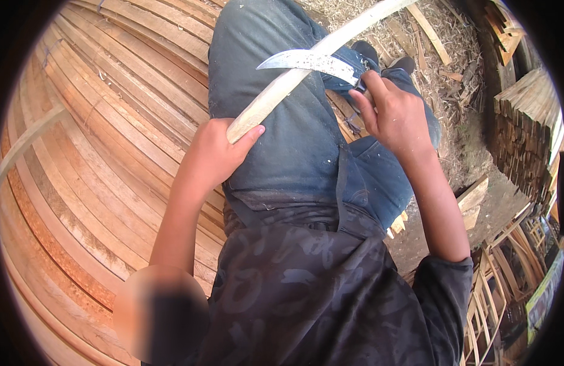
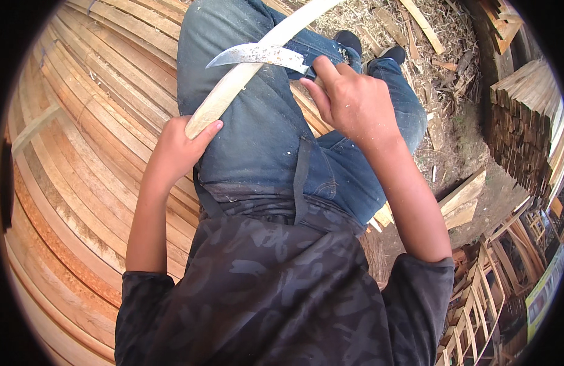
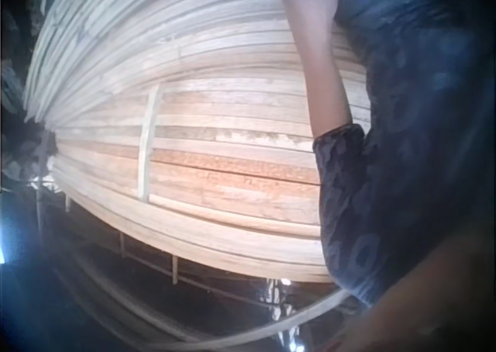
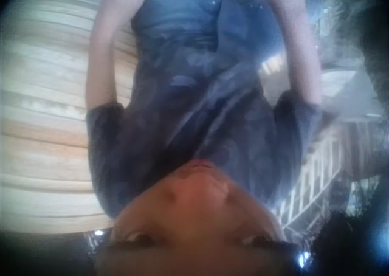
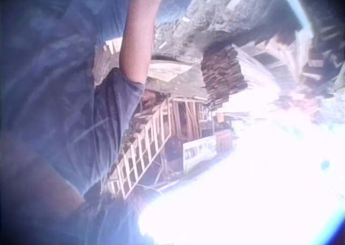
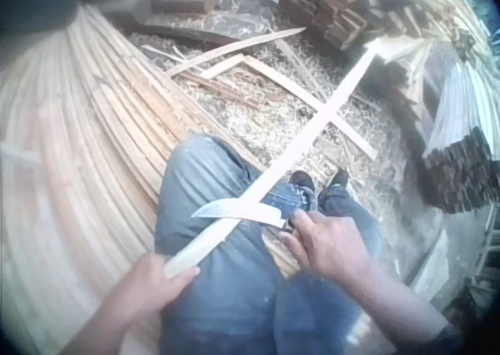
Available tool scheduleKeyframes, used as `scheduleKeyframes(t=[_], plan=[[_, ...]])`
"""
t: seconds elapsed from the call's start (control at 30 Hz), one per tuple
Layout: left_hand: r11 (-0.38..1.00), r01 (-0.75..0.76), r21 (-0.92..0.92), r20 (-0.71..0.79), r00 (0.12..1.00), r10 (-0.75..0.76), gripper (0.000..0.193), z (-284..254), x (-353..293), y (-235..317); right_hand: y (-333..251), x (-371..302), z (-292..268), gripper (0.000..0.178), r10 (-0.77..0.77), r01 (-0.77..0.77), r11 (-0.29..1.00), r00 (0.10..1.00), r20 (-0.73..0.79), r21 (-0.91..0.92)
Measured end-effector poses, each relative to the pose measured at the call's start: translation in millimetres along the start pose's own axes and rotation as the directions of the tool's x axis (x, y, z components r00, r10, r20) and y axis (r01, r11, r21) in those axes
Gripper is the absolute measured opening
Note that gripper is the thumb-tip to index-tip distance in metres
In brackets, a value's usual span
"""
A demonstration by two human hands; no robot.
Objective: The person sits on the ground and uses a curved knife to shave thin strips of wood from a long, thin piece of wood held between their legs. The person repeatedly draws the knife along the wood to remove the outer layer.
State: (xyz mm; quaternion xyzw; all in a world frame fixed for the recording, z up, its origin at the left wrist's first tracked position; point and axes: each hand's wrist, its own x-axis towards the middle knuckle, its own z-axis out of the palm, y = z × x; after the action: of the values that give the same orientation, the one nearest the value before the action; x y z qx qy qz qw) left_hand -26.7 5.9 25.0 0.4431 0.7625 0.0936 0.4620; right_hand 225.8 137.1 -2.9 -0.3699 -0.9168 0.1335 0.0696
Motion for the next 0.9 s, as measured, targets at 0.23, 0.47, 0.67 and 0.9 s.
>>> scheduleKeyframes(t=[0.23,0.47,0.67,0.9], plan=[[0.991,0.127,-0.035,0.091,0.988,-0.123,0.051,-5.3,3.0,6.3,69.0,8.7,1.3,0.029,0.323,-0.328,0.944,0.941,-0.097,-0.038],[0.992,0.086,-0.095,0.109,0.991,-0.076,0.044,-3.2,0.5,-2.6,73.8,14.6,19.1,0.031,0.18,-0.191,0.979,0.974,-0.139,-0.075],[0.99,0.106,-0.093,0.116,0.989,-0.095,0.046,-5.2,8.6,1.1,62.6,17.6,7.4,0.028,0.315,-0.314,0.949,0.948,-0.035,0.04],[0.976,0.139,-0.168,0.195,0.975,-0.105,0.038,-10.1,7.2,-0.5,108.1,15.6,25.6,0.026,0.437,-0.463,0.882,0.873,-0.217,-0.087]])
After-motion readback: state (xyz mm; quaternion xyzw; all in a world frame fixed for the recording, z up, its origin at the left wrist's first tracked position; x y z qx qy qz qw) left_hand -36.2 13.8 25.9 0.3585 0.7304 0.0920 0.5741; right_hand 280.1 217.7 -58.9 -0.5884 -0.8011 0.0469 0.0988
